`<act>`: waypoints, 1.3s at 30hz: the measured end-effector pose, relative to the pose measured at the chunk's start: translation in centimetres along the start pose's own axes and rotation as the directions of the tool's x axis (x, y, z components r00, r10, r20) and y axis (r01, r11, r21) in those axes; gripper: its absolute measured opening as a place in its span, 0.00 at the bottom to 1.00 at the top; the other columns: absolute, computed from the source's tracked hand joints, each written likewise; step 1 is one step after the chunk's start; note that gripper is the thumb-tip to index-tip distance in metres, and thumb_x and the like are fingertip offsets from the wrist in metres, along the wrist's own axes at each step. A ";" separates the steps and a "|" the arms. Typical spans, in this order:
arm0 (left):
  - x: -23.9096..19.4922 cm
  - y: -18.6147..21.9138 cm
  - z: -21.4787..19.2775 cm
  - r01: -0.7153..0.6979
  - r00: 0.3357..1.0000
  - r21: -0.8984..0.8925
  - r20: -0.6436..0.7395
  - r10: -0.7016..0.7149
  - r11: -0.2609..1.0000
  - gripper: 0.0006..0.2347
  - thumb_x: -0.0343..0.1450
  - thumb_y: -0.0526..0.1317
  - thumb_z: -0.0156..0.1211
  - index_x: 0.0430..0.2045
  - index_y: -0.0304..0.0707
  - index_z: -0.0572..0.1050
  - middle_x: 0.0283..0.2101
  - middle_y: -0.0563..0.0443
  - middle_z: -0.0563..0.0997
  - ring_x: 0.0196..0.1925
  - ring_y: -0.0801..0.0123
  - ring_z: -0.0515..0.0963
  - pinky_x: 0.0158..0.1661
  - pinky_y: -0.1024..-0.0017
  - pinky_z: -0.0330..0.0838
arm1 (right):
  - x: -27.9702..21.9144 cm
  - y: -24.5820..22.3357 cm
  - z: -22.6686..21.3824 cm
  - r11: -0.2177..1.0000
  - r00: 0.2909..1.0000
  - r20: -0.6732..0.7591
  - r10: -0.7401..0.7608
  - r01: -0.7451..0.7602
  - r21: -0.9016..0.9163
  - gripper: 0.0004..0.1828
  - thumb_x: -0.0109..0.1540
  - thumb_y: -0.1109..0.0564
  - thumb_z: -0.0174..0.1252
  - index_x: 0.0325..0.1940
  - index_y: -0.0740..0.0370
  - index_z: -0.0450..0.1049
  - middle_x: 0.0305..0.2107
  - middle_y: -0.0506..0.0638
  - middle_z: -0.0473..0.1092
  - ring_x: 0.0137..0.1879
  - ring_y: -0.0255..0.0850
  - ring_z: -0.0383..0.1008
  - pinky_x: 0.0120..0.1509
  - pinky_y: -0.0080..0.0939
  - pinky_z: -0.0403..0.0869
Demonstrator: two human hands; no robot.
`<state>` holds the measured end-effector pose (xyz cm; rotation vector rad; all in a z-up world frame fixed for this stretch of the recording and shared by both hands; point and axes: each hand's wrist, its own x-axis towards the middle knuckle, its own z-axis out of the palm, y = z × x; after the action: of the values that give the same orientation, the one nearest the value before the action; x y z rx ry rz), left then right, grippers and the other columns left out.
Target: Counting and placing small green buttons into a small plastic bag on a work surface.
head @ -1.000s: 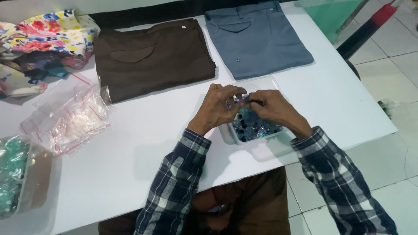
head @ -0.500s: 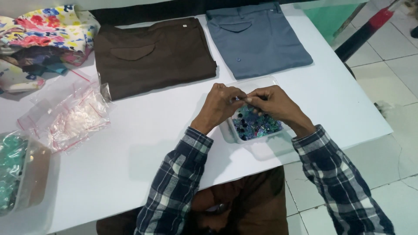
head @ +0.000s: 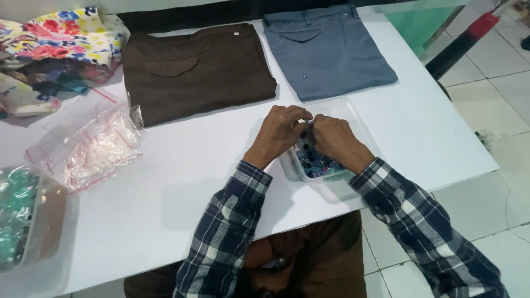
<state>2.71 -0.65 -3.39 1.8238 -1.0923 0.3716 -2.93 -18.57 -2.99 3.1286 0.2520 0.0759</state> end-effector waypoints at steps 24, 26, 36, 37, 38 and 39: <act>0.4 4.7 -2.8 -0.021 1.000 -0.117 -0.022 0.018 0.993 0.14 0.64 0.30 0.71 0.40 0.48 0.81 0.33 0.56 0.86 0.33 0.72 0.85 0.45 0.74 0.71 | -4.1 -0.2 -6.3 0.393 0.976 -0.055 0.211 -0.033 0.919 0.13 0.60 0.62 0.67 0.48 0.65 0.81 0.37 0.59 0.78 0.44 0.38 0.75 0.43 0.35 0.77; 0.5 4.6 -2.8 -0.011 1.000 -0.091 -0.014 0.010 0.996 0.13 0.64 0.31 0.71 0.40 0.47 0.82 0.33 0.56 0.86 0.34 0.73 0.84 0.48 0.73 0.69 | -3.7 0.1 -6.2 0.378 0.974 -0.030 0.224 -0.058 0.924 0.13 0.60 0.60 0.68 0.48 0.64 0.81 0.35 0.58 0.78 0.42 0.38 0.76 0.42 0.34 0.78; -0.4 2.6 -0.9 0.040 0.999 -0.025 0.002 -0.039 0.999 0.09 0.65 0.35 0.71 0.38 0.49 0.82 0.33 0.59 0.86 0.32 0.78 0.83 0.51 0.74 0.66 | -4.0 -1.1 -7.7 0.208 0.965 0.116 0.236 -0.166 0.964 0.14 0.59 0.61 0.67 0.47 0.72 0.80 0.32 0.63 0.78 0.35 0.42 0.80 0.37 0.32 0.81; -0.4 2.4 -0.8 0.044 0.999 -0.026 0.002 -0.044 0.999 0.09 0.65 0.35 0.71 0.38 0.49 0.82 0.33 0.59 0.86 0.32 0.78 0.83 0.51 0.74 0.66 | -3.9 -1.1 -7.6 0.208 0.965 0.120 0.235 -0.170 0.963 0.14 0.59 0.61 0.67 0.47 0.72 0.80 0.32 0.63 0.78 0.35 0.42 0.80 0.37 0.32 0.81; -0.4 2.2 -0.8 0.040 0.999 -0.025 0.007 -0.039 0.999 0.09 0.66 0.35 0.70 0.38 0.49 0.82 0.34 0.59 0.86 0.33 0.78 0.84 0.51 0.73 0.66 | -3.8 -1.2 -7.5 0.184 0.966 0.128 0.226 -0.171 0.968 0.15 0.59 0.63 0.66 0.48 0.74 0.78 0.32 0.64 0.78 0.35 0.44 0.81 0.37 0.34 0.82; -0.3 2.0 -0.7 0.034 0.999 -0.025 0.014 -0.033 0.999 0.08 0.67 0.35 0.68 0.38 0.49 0.82 0.34 0.58 0.86 0.34 0.77 0.84 0.52 0.71 0.66 | -3.7 -1.2 -7.4 0.159 0.966 0.135 0.219 -0.172 0.972 0.16 0.59 0.64 0.65 0.49 0.75 0.77 0.32 0.65 0.77 0.36 0.45 0.81 0.38 0.35 0.82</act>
<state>1.01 -0.24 -2.15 1.8229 -1.0700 0.3249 -7.15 -18.05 4.19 4.5129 -0.3025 -0.0818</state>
